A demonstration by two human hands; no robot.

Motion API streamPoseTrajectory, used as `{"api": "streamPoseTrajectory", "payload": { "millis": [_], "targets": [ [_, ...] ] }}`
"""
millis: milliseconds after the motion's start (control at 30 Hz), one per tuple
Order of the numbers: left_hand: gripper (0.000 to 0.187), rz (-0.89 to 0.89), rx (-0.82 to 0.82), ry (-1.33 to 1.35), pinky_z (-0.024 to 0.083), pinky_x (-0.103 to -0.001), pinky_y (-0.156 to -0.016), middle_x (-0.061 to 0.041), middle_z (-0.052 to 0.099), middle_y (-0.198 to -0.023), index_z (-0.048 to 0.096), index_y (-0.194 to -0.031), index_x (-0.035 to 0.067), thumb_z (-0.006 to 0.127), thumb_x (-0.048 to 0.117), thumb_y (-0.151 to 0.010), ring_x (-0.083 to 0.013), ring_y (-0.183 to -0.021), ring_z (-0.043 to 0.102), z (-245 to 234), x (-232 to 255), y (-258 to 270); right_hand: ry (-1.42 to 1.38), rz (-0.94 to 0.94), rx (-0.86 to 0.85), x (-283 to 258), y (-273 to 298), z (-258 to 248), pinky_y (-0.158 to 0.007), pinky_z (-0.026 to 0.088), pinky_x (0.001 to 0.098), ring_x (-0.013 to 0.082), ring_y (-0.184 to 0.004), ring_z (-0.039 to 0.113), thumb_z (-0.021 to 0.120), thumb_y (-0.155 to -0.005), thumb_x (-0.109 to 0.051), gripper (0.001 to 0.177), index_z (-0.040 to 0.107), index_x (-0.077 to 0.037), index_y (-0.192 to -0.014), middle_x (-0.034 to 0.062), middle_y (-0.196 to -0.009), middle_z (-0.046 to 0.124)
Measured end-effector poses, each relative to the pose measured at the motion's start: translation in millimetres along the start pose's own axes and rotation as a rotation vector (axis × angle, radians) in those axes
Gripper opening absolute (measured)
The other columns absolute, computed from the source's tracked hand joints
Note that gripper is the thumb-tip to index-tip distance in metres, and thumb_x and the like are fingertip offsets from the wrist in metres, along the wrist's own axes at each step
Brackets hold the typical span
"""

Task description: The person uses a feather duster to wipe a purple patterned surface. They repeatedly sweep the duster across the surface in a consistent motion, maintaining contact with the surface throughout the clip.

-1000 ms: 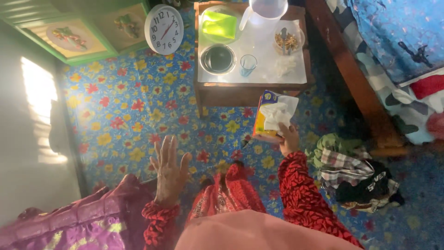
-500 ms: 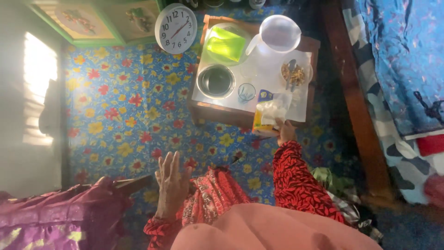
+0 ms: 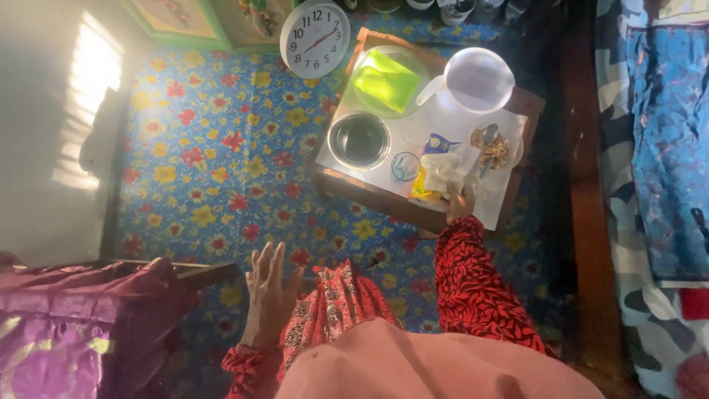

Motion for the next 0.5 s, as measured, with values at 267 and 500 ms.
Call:
{"api": "streamPoseTrajectory", "payload": {
  "millis": [267, 500],
  "targets": [
    [0.065, -0.047, 0.139, -0.022, 0.021, -0.078, -0.109, -0.013, 0.034, -0.162, 0.039, -0.156, 0.021, 0.060, 0.039, -0.097, -0.0445, -0.153, 0.020, 13.7, -3.7, 10.9, 0.330, -0.163, 0.201, 3.7, -13.1, -41.7, -0.083, 0.054, 0.0345, 0.0208, -0.104, 0.064, 0.079, -0.086, -0.045, 0.055, 0.063, -0.018, -0.132, 0.0041, -0.118, 0.065],
    [0.070, -0.125, 0.445, -0.154, 0.017, -0.080, -0.108, -0.017, 0.031, -0.163, 0.035, -0.159, 0.018, 0.057, 0.048, -0.099, -0.0437, -0.154, 0.018, -21.9, -14.0, 46.7, 0.743, -0.247, 0.379, 74.7, 8.0, -68.4, -0.116, 0.016, 0.0628, 0.0322, -0.139, 0.038, 0.062, -0.098, -0.060, 0.063, 0.038, -0.024, -0.145, 0.0108, -0.143, 0.040]
  ]
}}
Point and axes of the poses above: each hand's wrist, its own y-axis away from the middle knuckle, its own z-axis out of the palm, x = y × z, the point moved 5 cm from there along -y, towards the middle knuckle
